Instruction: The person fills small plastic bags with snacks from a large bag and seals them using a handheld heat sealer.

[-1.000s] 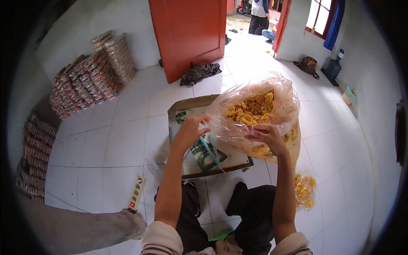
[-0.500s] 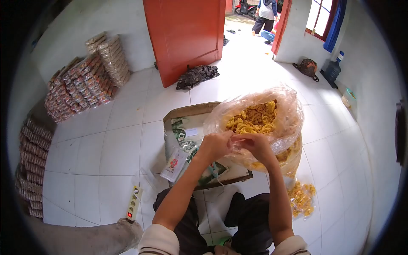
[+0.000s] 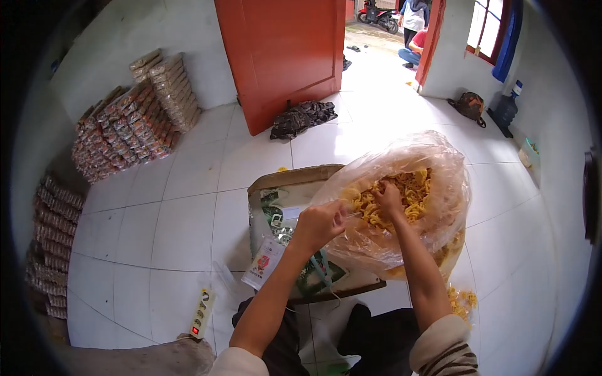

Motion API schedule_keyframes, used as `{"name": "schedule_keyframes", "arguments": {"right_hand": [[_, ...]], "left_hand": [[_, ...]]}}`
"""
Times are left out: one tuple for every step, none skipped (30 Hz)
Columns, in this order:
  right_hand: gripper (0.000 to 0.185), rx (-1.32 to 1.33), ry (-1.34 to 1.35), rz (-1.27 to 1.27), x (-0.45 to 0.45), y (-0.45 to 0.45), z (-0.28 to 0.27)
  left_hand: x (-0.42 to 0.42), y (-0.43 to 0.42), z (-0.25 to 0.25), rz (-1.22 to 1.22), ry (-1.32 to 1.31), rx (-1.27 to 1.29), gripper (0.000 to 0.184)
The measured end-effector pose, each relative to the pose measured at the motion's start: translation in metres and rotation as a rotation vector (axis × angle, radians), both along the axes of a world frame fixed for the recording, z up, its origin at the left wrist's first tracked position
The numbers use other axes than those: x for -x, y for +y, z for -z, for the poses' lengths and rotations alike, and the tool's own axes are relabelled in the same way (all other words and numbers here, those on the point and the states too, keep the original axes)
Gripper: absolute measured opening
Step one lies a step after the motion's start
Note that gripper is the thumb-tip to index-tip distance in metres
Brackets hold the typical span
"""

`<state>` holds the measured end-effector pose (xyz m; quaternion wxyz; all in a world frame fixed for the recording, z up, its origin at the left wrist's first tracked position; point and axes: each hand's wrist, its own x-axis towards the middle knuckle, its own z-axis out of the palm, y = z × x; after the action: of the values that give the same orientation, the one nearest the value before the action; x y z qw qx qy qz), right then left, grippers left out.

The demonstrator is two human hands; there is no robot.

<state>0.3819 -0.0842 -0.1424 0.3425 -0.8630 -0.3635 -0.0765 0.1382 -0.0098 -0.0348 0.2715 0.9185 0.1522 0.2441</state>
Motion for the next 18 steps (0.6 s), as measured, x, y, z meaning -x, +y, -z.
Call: {"name": "schedule_keyframes", "arguments": {"right_hand": [[0.033,0.008,-0.012,0.015,0.006,0.0,-0.006],[0.033,0.014,-0.01,0.013,0.011,-0.001,-0.014],[0.029,0.063,-0.022,0.005,0.014,-0.002,-0.02],[0.026,0.114,-0.034,-0.002,0.016,-0.004,-0.023],[0.026,0.12,-0.035,0.001,0.016,-0.007,-0.023],[0.023,0.122,-0.019,0.032,0.015,-0.01,-0.024],[0.022,0.123,-0.005,0.061,0.014,-0.012,-0.026],[0.022,0.125,-0.013,0.063,0.013,-0.016,-0.029],[0.022,0.106,0.03,0.089,0.013,-0.021,-0.037],[0.022,0.087,0.071,0.116,0.014,-0.027,-0.046],[0.022,0.087,0.058,0.118,0.014,-0.033,-0.055],[0.023,-0.018,0.143,0.055,0.019,-0.041,-0.072],[0.023,-0.121,0.233,-0.01,0.028,-0.05,-0.09],[0.023,-0.118,0.228,-0.009,0.04,-0.06,-0.106],[0.022,-0.19,0.267,-0.103,0.058,-0.072,-0.127],[0.022,-0.263,0.301,-0.197,0.073,-0.081,-0.143],[0.022,-0.265,0.293,-0.195,0.085,-0.088,-0.152],[0.02,-0.311,0.252,-0.252,0.096,-0.095,-0.157]], "left_hand": [[-0.001,0.002,0.002,-0.004,0.005,0.003,0.021],[-0.003,0.003,0.004,0.011,0.005,-0.005,0.021],[-0.005,0.003,0.006,0.027,0.004,-0.01,0.021],[-0.006,0.002,0.006,0.029,0.005,-0.003,0.021],[-0.006,0.002,0.006,0.029,0.016,0.004,0.021],[-0.007,0.002,0.004,0.028,0.023,0.007,0.021],[-0.007,0.002,0.004,0.03,0.016,0.009,0.021],[-0.008,0.001,0.005,0.026,0.021,-0.004,0.021],[-0.008,0.0,0.006,0.023,0.024,-0.019,0.021],[-0.009,-0.001,0.006,0.025,0.012,-0.017,0.021],[-0.01,-0.002,0.007,0.019,0.001,-0.03,0.021],[-0.01,-0.003,0.007,0.012,-0.009,-0.042,0.021],[-0.009,-0.005,0.005,0.012,-0.016,-0.037,0.021],[-0.009,-0.006,0.004,0.024,0.006,0.055,0.022],[-0.008,-0.007,0.002,0.037,0.028,0.146,0.023],[-0.008,-0.009,0.002,0.04,0.02,0.145,0.023],[-0.008,-0.011,0.002,0.041,-0.009,0.143,0.024],[-0.007,-0.013,0.001,0.042,-0.035,0.139,0.025]]}}
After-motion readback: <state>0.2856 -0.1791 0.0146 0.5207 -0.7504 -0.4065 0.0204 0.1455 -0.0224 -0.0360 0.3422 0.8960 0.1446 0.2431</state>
